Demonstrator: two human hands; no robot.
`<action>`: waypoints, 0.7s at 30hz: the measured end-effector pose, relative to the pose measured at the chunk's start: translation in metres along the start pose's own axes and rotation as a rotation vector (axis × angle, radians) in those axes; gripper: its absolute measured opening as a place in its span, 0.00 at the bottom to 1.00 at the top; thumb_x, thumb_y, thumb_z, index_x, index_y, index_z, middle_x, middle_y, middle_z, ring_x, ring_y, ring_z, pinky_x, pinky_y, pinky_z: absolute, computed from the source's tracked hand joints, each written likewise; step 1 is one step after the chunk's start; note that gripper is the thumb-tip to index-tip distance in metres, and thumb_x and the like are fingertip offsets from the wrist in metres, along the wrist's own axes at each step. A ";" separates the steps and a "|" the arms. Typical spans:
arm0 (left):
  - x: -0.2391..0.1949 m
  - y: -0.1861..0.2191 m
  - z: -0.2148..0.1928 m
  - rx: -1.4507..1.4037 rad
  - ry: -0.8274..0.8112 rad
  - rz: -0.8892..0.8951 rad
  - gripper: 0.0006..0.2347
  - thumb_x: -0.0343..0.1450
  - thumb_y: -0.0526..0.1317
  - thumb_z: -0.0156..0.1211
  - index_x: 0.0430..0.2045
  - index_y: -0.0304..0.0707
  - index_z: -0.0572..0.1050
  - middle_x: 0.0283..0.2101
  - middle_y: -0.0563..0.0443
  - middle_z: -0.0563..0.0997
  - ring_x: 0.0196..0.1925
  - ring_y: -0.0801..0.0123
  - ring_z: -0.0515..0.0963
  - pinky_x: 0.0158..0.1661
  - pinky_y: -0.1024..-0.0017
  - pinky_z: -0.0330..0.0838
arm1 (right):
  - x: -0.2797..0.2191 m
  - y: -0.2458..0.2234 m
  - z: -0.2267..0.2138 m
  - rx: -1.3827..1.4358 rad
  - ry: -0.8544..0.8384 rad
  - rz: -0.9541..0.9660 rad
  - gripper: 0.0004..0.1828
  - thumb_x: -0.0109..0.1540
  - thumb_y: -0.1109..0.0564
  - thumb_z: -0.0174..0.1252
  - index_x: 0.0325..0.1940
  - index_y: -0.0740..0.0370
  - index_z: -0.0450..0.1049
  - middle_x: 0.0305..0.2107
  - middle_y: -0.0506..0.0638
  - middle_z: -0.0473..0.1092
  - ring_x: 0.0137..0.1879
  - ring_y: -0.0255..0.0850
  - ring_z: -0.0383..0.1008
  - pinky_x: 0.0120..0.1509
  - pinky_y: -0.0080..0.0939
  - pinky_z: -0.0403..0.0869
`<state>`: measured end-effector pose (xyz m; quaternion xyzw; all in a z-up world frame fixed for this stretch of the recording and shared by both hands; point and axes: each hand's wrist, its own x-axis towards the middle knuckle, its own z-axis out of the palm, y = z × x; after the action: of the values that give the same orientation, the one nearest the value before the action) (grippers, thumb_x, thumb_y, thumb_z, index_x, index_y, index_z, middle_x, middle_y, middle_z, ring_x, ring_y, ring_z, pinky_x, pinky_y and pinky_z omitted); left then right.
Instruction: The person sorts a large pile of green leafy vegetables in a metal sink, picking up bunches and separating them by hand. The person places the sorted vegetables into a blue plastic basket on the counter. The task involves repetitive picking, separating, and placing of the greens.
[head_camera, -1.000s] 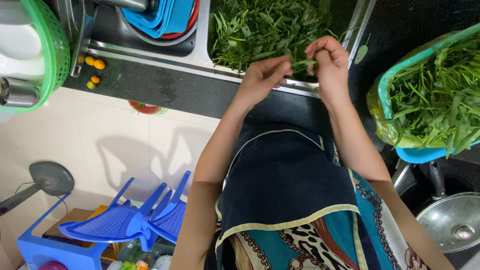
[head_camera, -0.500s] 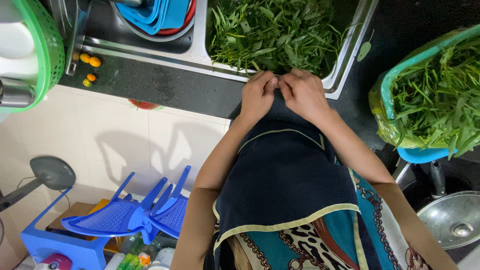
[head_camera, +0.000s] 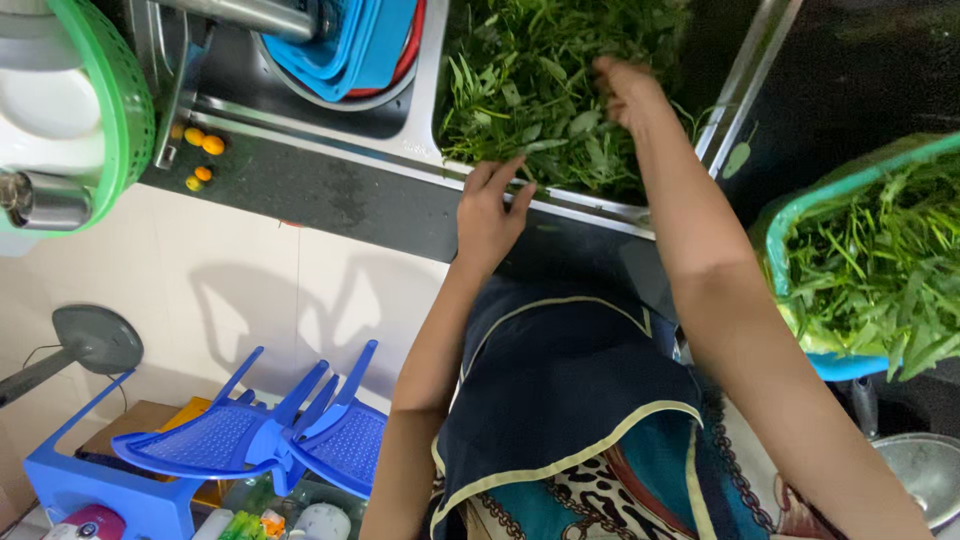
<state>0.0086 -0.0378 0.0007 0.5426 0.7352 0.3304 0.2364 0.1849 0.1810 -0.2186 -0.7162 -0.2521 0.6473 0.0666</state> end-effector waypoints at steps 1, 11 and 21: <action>-0.002 -0.002 -0.003 -0.033 -0.018 -0.057 0.16 0.69 0.37 0.71 0.51 0.41 0.80 0.44 0.43 0.79 0.43 0.53 0.80 0.41 0.62 0.77 | 0.007 0.000 0.009 0.036 -0.017 0.047 0.14 0.71 0.48 0.57 0.56 0.56 0.76 0.41 0.51 0.66 0.22 0.32 0.49 0.24 0.34 0.52; -0.013 -0.003 -0.021 -0.186 0.017 -0.232 0.11 0.71 0.33 0.66 0.47 0.43 0.82 0.40 0.48 0.81 0.37 0.63 0.84 0.37 0.68 0.79 | -0.010 -0.040 0.065 0.437 -0.137 0.071 0.20 0.69 0.50 0.56 0.64 0.54 0.75 0.30 0.48 0.66 0.21 0.32 0.50 0.22 0.32 0.56; 0.018 -0.027 0.033 0.142 -0.012 0.141 0.15 0.73 0.41 0.61 0.54 0.41 0.81 0.55 0.45 0.76 0.60 0.52 0.72 0.56 0.55 0.65 | 0.017 -0.022 -0.018 0.374 -0.045 -0.115 0.08 0.66 0.58 0.64 0.47 0.61 0.76 0.25 0.45 0.66 0.20 0.30 0.55 0.20 0.30 0.51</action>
<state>0.0091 -0.0183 -0.0409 0.6106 0.7152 0.2898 0.1779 0.1972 0.2118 -0.2223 -0.6613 -0.1692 0.6938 0.2296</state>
